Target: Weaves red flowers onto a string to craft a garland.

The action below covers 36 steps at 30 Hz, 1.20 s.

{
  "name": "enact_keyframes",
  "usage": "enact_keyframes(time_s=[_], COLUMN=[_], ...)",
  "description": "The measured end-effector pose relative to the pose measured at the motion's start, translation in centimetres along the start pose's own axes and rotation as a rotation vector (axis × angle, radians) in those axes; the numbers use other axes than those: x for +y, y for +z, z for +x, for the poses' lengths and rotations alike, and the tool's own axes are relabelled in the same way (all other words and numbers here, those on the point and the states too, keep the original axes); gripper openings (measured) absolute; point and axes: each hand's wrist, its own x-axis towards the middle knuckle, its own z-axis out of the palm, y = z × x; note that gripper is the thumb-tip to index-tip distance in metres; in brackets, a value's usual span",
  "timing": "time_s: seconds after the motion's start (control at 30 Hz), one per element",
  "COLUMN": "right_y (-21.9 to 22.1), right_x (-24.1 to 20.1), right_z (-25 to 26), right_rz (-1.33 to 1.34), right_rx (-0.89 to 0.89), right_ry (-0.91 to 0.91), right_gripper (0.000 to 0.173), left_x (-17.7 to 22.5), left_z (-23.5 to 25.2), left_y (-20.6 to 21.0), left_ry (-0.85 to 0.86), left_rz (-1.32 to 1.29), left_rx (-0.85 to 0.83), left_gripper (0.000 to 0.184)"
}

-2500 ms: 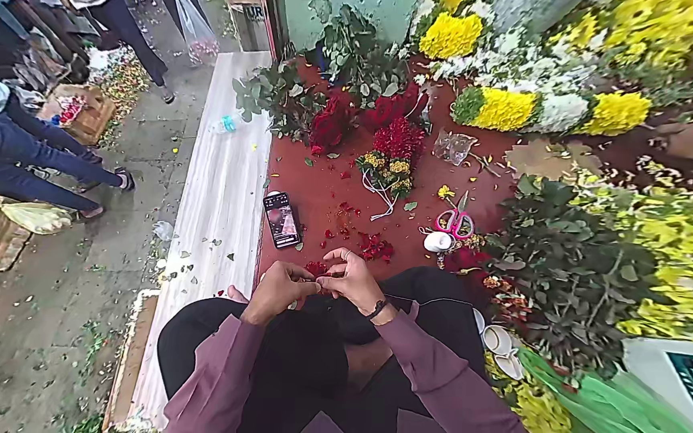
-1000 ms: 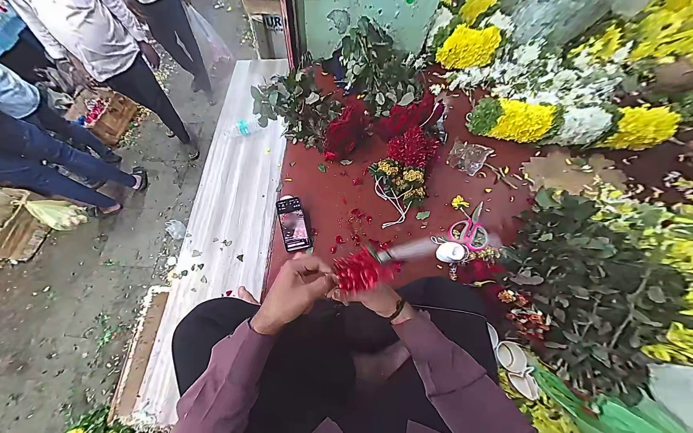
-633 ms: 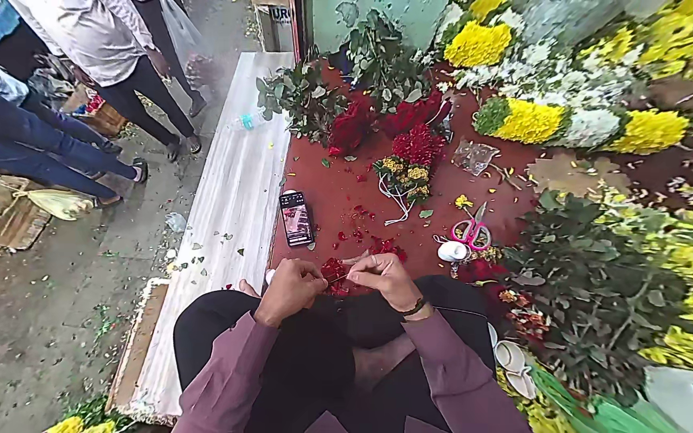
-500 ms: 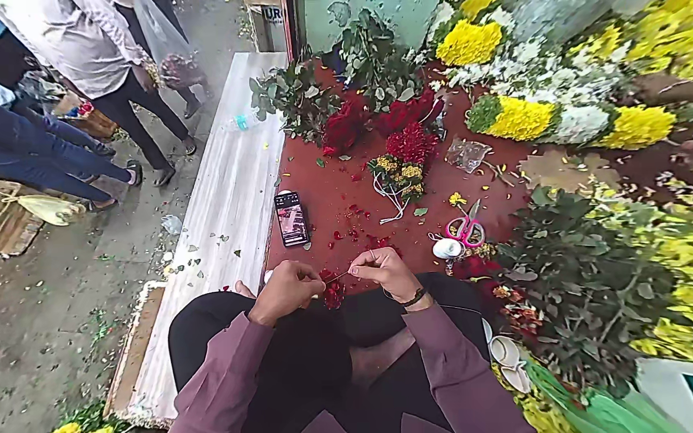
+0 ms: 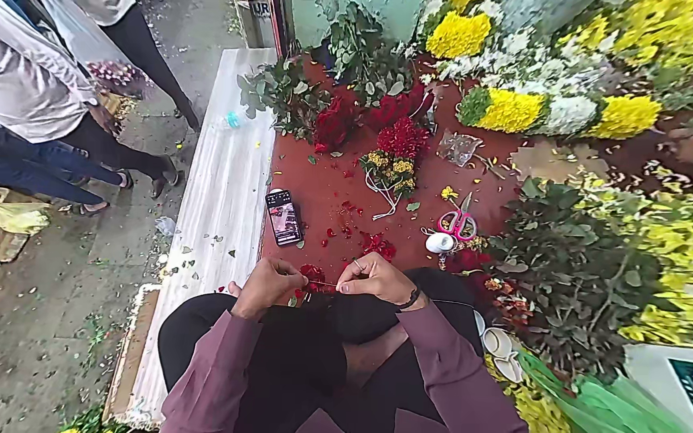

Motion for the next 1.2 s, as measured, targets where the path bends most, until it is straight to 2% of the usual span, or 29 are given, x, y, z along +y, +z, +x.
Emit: enact_keyframes(time_s=[0.13, 0.27, 0.37, 0.43, 0.5, 0.57, 0.63, 0.67, 0.7, 0.8, 0.93, 1.03, 1.1, 1.2], right_y=[-1.2, -0.3, 0.5, -0.4, -2.6, -5.3, -7.4, -8.1, -8.8, -10.5, -15.0, -17.2, -17.8, -17.4], right_x=[0.4, 0.1, -0.1, -0.2, 0.2, 1.4, 3.2, 4.1, 4.7, 6.3, 7.6, 9.7, 11.7, 14.0], right_z=[-0.4, -0.2, 0.0, -0.4, -1.5, -2.4, -2.0, -1.5, -0.9, 0.6, 5.9, 8.3, 9.6, 11.7], right_rz=[0.003, 0.006, -0.010, -0.040, -0.120, -0.307, -0.549, -0.641, -0.676, -0.600, -0.694, -0.723, -0.765, -0.945], right_rx=[0.067, -0.059, -0.119, -0.144, -0.138, 0.007, 0.283, 0.417, 0.500, 0.588, 0.643, 0.704, 0.618, 0.380], right_ry=[0.049, -0.005, 0.020, 0.143, 0.343, 0.561, 0.732, 0.754, 0.737, 0.637, 0.725, 0.638, 0.549, 0.438], right_gripper=[0.013, 0.012, 0.014, 0.017, 0.021, 0.024, 0.022, 0.019, 0.018, 0.016, 0.019, 0.022, 0.029, 0.039], left_x=[0.4, -0.1, -0.5, -0.3, -0.1, 0.3, 0.6, 0.9, 1.1, 0.9, 0.4, 0.1, -0.3, -0.4], left_z=[-0.4, 0.1, 0.3, 0.0, -0.3, -0.7, -1.0, -1.3, -1.4, -1.7, -1.8, -1.7, -1.3, -0.9], left_y=[-0.7, 0.1, 0.0, 0.0, 0.2, 0.3, 0.6, 0.7, 0.8, 1.1, 0.8, 0.8, 1.0, 1.3], left_ry=[0.018, 0.016, -0.015, -0.035, -0.037, -0.037, -0.030, -0.017, 0.004, 0.060, 0.082, 0.082, 0.089, 0.074], left_rz=[-0.080, -0.034, 0.065, 0.155, 0.270, 0.375, 0.419, 0.426, 0.427, 0.409, 0.425, 0.435, 0.435, 0.453], left_rx=[-0.064, 0.036, 0.074, 0.065, 0.068, 0.070, 0.068, 0.057, 0.053, 0.052, 0.062, 0.090, 0.090, 0.065], left_gripper=[0.015, 0.013, 0.015, 0.016, 0.017, 0.017, 0.017, 0.017, 0.016, 0.015, 0.016, 0.013, 0.012, 0.012])
